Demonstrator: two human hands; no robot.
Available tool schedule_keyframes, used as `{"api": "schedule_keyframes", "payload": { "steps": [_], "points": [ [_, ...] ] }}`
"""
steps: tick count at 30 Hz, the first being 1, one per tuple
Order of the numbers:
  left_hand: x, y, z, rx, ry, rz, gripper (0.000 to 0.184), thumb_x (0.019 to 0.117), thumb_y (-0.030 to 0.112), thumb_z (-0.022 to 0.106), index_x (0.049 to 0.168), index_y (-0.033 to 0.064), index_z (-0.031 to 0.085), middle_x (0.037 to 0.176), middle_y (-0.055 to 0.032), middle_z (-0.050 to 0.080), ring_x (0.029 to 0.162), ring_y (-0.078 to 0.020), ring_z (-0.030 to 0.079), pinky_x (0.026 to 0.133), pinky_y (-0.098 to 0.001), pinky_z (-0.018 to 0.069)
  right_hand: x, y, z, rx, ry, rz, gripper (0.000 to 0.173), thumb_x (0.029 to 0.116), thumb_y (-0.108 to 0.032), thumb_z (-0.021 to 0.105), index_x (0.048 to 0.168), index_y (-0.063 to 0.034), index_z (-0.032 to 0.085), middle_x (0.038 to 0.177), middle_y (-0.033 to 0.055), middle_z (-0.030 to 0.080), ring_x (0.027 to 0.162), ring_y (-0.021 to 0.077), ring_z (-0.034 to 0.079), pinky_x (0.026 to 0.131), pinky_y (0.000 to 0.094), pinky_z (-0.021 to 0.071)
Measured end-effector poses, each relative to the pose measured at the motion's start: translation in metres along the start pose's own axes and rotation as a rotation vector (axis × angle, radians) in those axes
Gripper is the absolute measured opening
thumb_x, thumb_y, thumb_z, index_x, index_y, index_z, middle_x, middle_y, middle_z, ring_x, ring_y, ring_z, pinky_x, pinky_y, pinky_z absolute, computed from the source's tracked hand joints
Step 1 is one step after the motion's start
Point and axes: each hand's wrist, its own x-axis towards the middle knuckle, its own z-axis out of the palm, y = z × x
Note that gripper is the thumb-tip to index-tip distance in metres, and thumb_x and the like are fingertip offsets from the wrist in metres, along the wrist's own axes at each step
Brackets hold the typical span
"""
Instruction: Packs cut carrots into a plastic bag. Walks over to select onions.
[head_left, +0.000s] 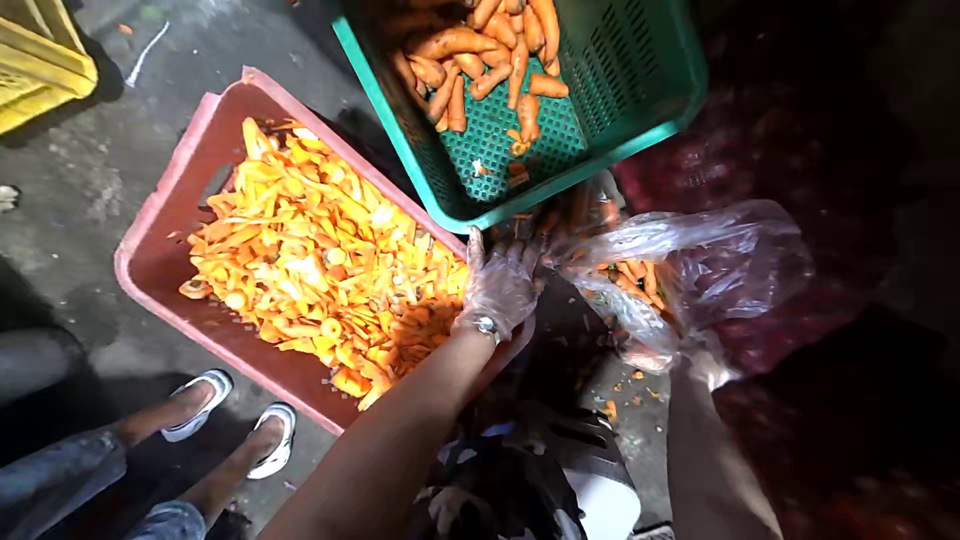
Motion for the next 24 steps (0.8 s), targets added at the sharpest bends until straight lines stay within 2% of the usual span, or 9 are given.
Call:
{"api": "schedule_keyframes", "payload": {
  "steps": [2, 4, 6, 9, 11, 14, 16, 22, 24],
  "points": [
    [0.001, 0.002, -0.002, 0.011, -0.032, -0.005, 0.058, 0.1022, 0.039, 0.054, 0.156, 0.021, 0.044, 0.15, -0.0118, 0.054, 0.145, -0.0371, 0.042, 0.118, -0.0735, 0.0044, 0.006, -0.039, -0.017, 0.29, -0.014, -0.143, 0.04, 0.1024, -0.015, 0.059, 0.134, 0.0093, 0.058, 0.133, 0.0254, 0.062, 0.126, 0.0296, 0.059, 0.11, 0.0427, 0.0456],
    [0.003, 0.003, -0.001, 0.027, -0.046, -0.016, 0.059, 0.1014, 0.04, 0.054, 0.157, 0.0225, 0.044, 0.152, -0.0106, 0.053, 0.146, -0.0358, 0.041, 0.118, -0.0735, 0.0032, 0.023, -0.064, -0.016, 0.502, -0.241, -0.326, 0.034, 0.1092, -0.014, 0.045, 0.135, 0.0072, 0.052, 0.127, 0.02, 0.061, 0.117, 0.0193, 0.059, 0.1, 0.0313, 0.05],
    [0.004, 0.003, -0.001, 0.035, -0.051, -0.018, 0.058, 0.1016, 0.042, 0.052, 0.156, 0.0222, 0.045, 0.152, -0.0104, 0.053, 0.147, -0.036, 0.04, 0.118, -0.0741, 0.0039, 0.047, -0.079, 0.003, 0.556, -0.353, -0.429, 0.051, 0.1131, -0.029, 0.034, 0.149, 0.0071, 0.041, 0.143, 0.0263, 0.054, 0.129, 0.026, 0.057, 0.107, 0.0381, 0.0487],
    [0.004, 0.002, 0.001, 0.045, -0.036, -0.012, 0.056, 0.1021, 0.041, 0.05, 0.156, 0.0233, 0.046, 0.152, -0.0109, 0.052, 0.147, -0.0372, 0.039, 0.117, -0.0754, 0.0044, 0.046, -0.145, 0.011, 0.488, -0.404, -0.132, 0.074, 0.1075, -0.059, 0.031, 0.152, -0.0014, 0.043, 0.149, 0.0223, 0.051, 0.138, 0.0309, 0.051, 0.115, 0.0507, 0.0417],
    [0.006, 0.002, 0.0, 0.036, -0.063, -0.013, 0.056, 0.1034, 0.041, 0.047, 0.157, 0.0252, 0.044, 0.155, -0.0104, 0.05, 0.149, -0.0375, 0.036, 0.117, -0.0755, 0.0026, 0.043, -0.162, 0.025, 0.284, -0.392, -0.233, 0.069, 0.1099, -0.051, 0.036, 0.142, 0.0082, 0.052, 0.144, 0.0311, 0.053, 0.137, 0.0411, 0.051, 0.116, 0.0577, 0.0373],
    [0.006, 0.002, -0.004, 0.021, -0.078, -0.017, 0.056, 0.1035, 0.041, 0.049, 0.158, 0.0267, 0.042, 0.156, -0.0083, 0.049, 0.15, -0.0357, 0.035, 0.117, -0.0741, 0.0025, 0.041, -0.156, 0.044, 0.157, -0.404, -0.347, 0.039, 0.1057, -0.01, 0.052, 0.137, 0.0126, 0.054, 0.143, 0.0339, 0.052, 0.138, 0.0436, 0.048, 0.117, 0.0555, 0.0356],
    [0.005, 0.002, -0.004, 0.009, -0.089, -0.009, 0.056, 0.1032, 0.039, 0.05, 0.157, 0.0263, 0.043, 0.156, -0.0086, 0.049, 0.15, -0.0361, 0.035, 0.117, -0.0746, 0.0027, 0.026, -0.141, 0.041, 0.379, -0.375, -0.218, 0.038, 0.1042, -0.003, 0.051, 0.139, 0.0123, 0.05, 0.14, 0.0297, 0.054, 0.129, 0.033, 0.054, 0.11, 0.0439, 0.0429],
    [0.006, 0.003, -0.012, -0.002, -0.162, -0.024, 0.056, 0.1046, 0.041, 0.049, 0.158, 0.0247, 0.042, 0.157, -0.0097, 0.048, 0.15, -0.037, 0.035, 0.117, -0.0756, 0.0026, -0.055, -0.112, -0.053, 0.463, -0.213, 0.067, 0.044, 0.1112, -0.033, 0.039, 0.13, 0.0015, 0.059, 0.115, 0.0184, 0.063, 0.098, 0.023, 0.062, 0.088, 0.045, 0.0516],
    [0.007, 0.005, -0.015, 0.012, -0.173, -0.024, 0.057, 0.105, 0.041, 0.049, 0.158, 0.022, 0.041, 0.157, -0.0102, 0.048, 0.15, -0.0366, 0.035, 0.118, -0.0749, 0.0026, -0.08, -0.108, -0.085, 0.392, -0.147, 0.089, 0.047, 0.1121, -0.033, 0.037, 0.129, 0.0033, 0.061, 0.115, 0.0199, 0.064, 0.1, 0.0242, 0.062, 0.09, 0.045, 0.051]
  ]
}}
